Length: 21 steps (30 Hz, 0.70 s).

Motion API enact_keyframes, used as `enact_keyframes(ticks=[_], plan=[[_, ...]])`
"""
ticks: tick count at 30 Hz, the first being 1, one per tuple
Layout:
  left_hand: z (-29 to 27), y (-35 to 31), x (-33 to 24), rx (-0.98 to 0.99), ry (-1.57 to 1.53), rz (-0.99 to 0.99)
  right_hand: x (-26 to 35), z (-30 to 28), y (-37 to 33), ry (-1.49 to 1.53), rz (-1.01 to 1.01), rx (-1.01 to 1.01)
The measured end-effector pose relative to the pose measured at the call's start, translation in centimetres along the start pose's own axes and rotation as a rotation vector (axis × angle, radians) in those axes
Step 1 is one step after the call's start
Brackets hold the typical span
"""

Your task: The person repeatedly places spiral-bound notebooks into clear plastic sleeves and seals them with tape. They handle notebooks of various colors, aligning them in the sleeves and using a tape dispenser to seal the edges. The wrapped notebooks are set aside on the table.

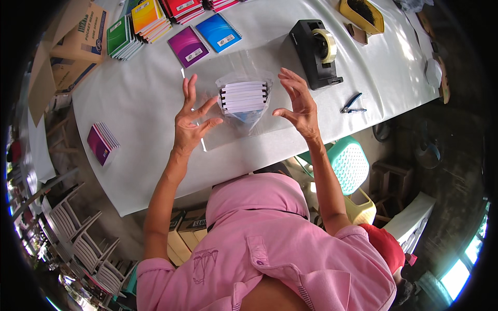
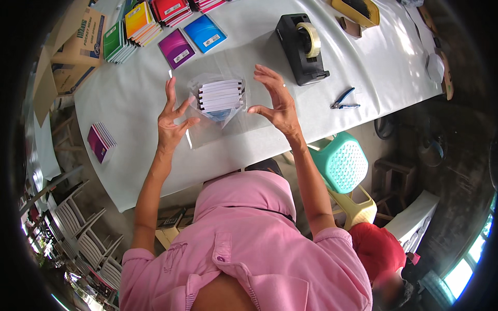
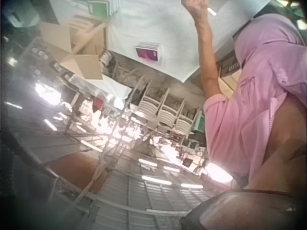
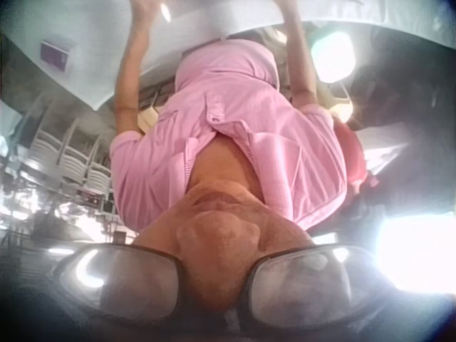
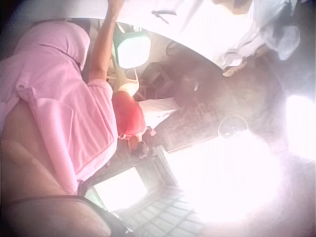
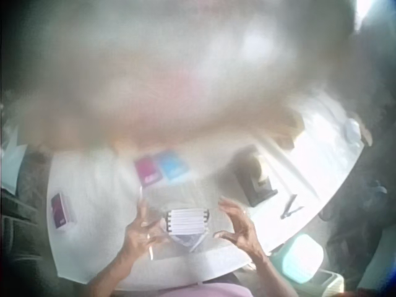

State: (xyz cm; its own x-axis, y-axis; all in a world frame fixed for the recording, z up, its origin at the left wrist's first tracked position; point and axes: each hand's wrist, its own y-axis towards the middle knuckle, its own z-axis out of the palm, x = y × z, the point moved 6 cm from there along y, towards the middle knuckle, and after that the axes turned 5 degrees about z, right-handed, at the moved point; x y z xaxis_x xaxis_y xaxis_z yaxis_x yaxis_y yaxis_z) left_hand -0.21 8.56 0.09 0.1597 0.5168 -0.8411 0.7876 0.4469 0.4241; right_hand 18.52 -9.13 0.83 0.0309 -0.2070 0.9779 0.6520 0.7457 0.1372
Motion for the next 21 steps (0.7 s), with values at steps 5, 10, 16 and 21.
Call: enact_keyframes(ticks=[5, 10, 16, 21], plan=[[0.5, -0.2, 0.8, 0.069, 0.017, 0.04, -2.0, 2.2, -0.5, -0.528, -0.067, 0.287], [1.4, 1.2, -0.1, 0.153, 0.136, 0.122, -2.1, 1.9, -0.3, -0.491, -0.128, 0.237], [1.8, 3.0, -0.9, 0.261, 0.293, 0.237, -1.3, 3.1, 0.5, -0.475, -0.159, 0.22], [1.9, 3.5, -1.4, 0.209, 0.247, 0.171, -0.5, 3.4, 0.3, -0.516, -0.148, 0.209]])
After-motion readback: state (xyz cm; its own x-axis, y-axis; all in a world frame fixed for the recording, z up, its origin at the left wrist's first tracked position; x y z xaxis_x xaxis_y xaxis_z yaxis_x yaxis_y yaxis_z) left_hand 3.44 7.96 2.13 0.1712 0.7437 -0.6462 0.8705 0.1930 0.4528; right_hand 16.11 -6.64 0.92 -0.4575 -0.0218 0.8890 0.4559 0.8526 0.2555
